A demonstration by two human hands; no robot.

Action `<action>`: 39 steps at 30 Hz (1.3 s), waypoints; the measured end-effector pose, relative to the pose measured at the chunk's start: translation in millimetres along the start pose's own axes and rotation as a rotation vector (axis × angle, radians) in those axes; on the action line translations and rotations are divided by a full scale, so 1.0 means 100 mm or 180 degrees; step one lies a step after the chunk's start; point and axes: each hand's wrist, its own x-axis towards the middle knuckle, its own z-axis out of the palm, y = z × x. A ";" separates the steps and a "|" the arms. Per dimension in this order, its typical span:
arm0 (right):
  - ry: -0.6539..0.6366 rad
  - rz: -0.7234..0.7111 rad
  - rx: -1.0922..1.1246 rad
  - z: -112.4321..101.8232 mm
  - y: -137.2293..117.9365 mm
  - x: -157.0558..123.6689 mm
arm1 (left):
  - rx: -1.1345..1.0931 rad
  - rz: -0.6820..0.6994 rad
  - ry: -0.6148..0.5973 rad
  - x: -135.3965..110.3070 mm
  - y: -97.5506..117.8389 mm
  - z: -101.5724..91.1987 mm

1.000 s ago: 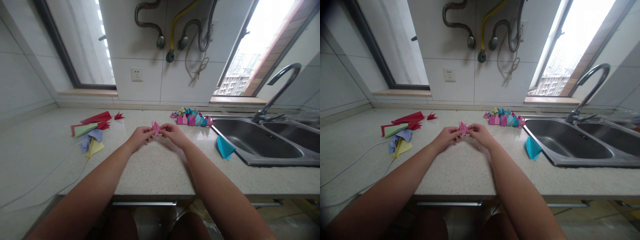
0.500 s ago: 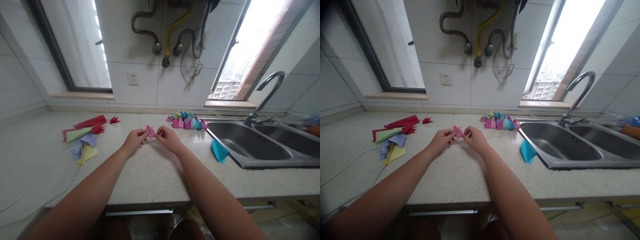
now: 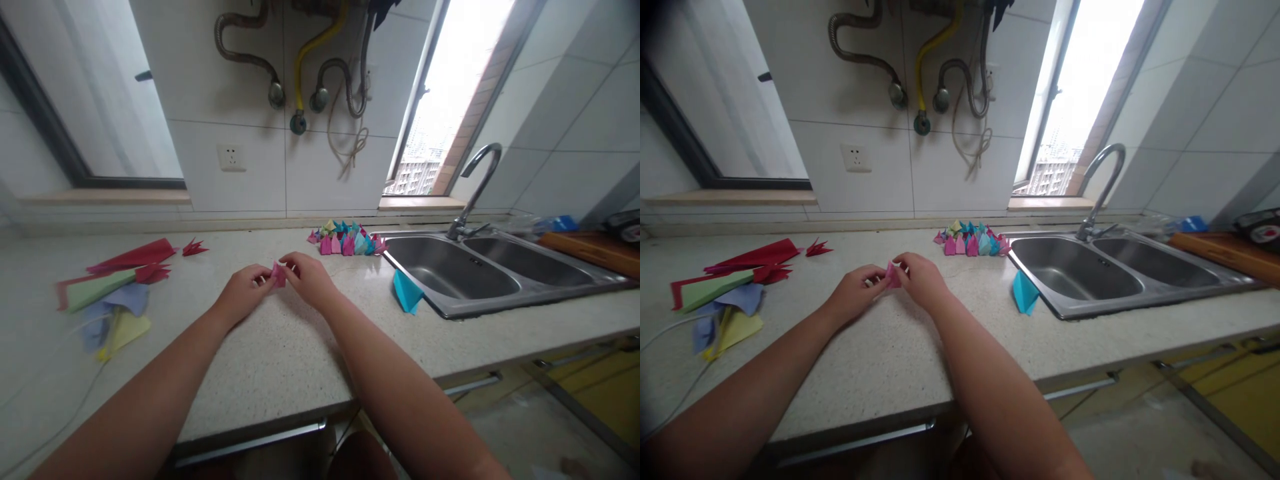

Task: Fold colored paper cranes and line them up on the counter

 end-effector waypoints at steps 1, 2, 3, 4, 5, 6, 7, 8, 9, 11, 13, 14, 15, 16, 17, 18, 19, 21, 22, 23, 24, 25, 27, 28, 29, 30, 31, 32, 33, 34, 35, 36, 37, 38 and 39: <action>-0.0006 0.0015 -0.0029 -0.01 0.01 0.00 | 0.0034 0.0055 -0.0004 0.00 0.01 0.00; -0.0013 0.0038 -0.0035 -0.01 0.01 0.00 | 0.0062 0.0101 0.0001 0.00 0.01 0.00; -0.0015 0.0070 -0.0015 -0.01 0.02 0.00 | 0.0084 0.0140 0.0009 0.00 0.01 0.00; -0.0014 0.0112 0.0030 0.00 0.04 0.00 | 0.0102 0.0171 0.0026 0.01 0.01 0.00; -0.0015 0.0162 0.0092 0.01 0.05 0.00 | 0.0115 0.0190 0.0050 0.01 0.01 0.00; -0.0018 0.0209 0.0160 0.02 0.06 -0.01 | 0.0127 0.0201 0.0075 0.01 0.01 -0.01; -0.0020 0.0243 0.0223 0.04 0.07 -0.01 | 0.0137 0.0203 0.0090 0.01 0.00 -0.01; -0.0020 0.0261 0.0277 0.06 0.08 -0.01 | 0.0143 0.0200 0.0102 0.01 0.00 -0.01; -0.0016 0.0261 0.0316 0.07 0.08 -0.01 | 0.0144 0.0192 0.0104 0.01 0.00 -0.02; 0.0004 0.0212 0.0333 0.08 0.08 0.00 | 0.0120 0.0163 0.0086 0.01 -0.01 -0.02; 0.0058 0.0152 0.0283 0.06 0.08 0.01 | 0.0057 0.0099 0.0086 0.01 -0.02 -0.01; 0.0095 0.0131 0.0243 0.03 0.08 0.01 | 0.0023 0.0052 0.0100 0.01 -0.03 -0.01; 0.0146 0.0115 0.0199 -0.01 0.08 0.02 | -0.0005 -0.0002 0.0115 0.01 -0.05 0.00; 0.0215 0.0101 0.0155 -0.06 0.09 0.03 | -0.0027 -0.0054 0.0132 0.01 -0.06 0.01; 0.0294 0.0088 0.0114 -0.12 0.11 0.04 | -0.0040 -0.0099 0.0140 0.01 -0.08 0.01; 0.0398 0.0077 0.0071 -0.20 0.13 0.05 | -0.0045 -0.0132 0.0139 0.02 -0.09 0.01; 0.0497 0.0073 0.0019 -0.28 0.17 0.06 | -0.0045 -0.0158 0.0130 0.02 -0.11 0.02; 0.0669 0.0130 -0.0124 -0.45 0.27 0.09 | -0.0031 -0.0179 0.0092 0.03 -0.15 0.02; 0.0712 0.0199 -0.0241 -0.54 0.33 0.12 | -0.0017 -0.0181 0.0062 0.03 -0.17 0.02; 0.0765 0.0292 -0.0367 -0.63 0.40 0.14 | 0.0003 -0.0179 0.0028 0.04 -0.19 0.02; 0.0801 0.0405 -0.0495 -0.71 0.47 0.17 | 0.0026 -0.0173 -0.0005 0.05 -0.20 0.03; 0.0876 0.0504 -0.0637 -0.79 0.54 0.21 | 0.0053 -0.0161 -0.0045 0.06 -0.22 0.03; 0.0970 0.0682 -0.0899 -0.92 0.70 0.27 | 0.0099 -0.0134 -0.0109 0.09 -0.25 0.04; 0.1012 0.0761 -0.1032 -0.96 0.79 0.30 | 0.0113 -0.0115 -0.0133 0.10 -0.26 0.05; 0.1006 0.0828 -0.1178 -0.99 0.87 0.32 | 0.0122 -0.0099 -0.0154 0.11 -0.27 0.06; 0.1007 0.0883 -0.1320 -1.01 0.95 0.34 | 0.0125 -0.0085 -0.0174 0.12 -0.28 0.06; 0.1002 0.0939 -0.1440 -1.01 1.03 0.35 | 0.0127 -0.0072 -0.0193 0.13 -0.29 0.07; 0.0982 0.0980 -0.1534 -1.01 1.11 0.35 | 0.0127 -0.0063 -0.0210 0.14 -0.29 0.07; 0.0946 0.1013 -0.1603 -0.99 1.18 0.34 | 0.0126 -0.0055 -0.0240 0.14 -0.30 0.07; 0.0896 0.1047 -0.1653 -0.97 1.25 0.33 | 0.0125 -0.0046 -0.0276 0.15 -0.30 0.08; 0.0829 0.1084 -0.1683 -0.94 1.31 0.31 | 0.0125 -0.0039 -0.0306 0.15 -0.31 0.08; 0.0762 0.1128 -0.1701 -0.91 1.37 0.30 | 0.0127 -0.0033 -0.0332 0.15 -0.31 0.07; 0.0699 0.1166 -0.1711 -0.88 1.41 0.28 | 0.0130 -0.0030 -0.0352 0.16 -0.31 0.07; 0.0647 0.1196 -0.1719 -0.86 1.46 0.26 | 0.0136 -0.0028 -0.0367 0.16 -0.31 0.07; 0.0608 0.1208 -0.1729 -0.84 1.49 0.25 | 0.0140 -0.0028 -0.0374 0.16 -0.32 0.07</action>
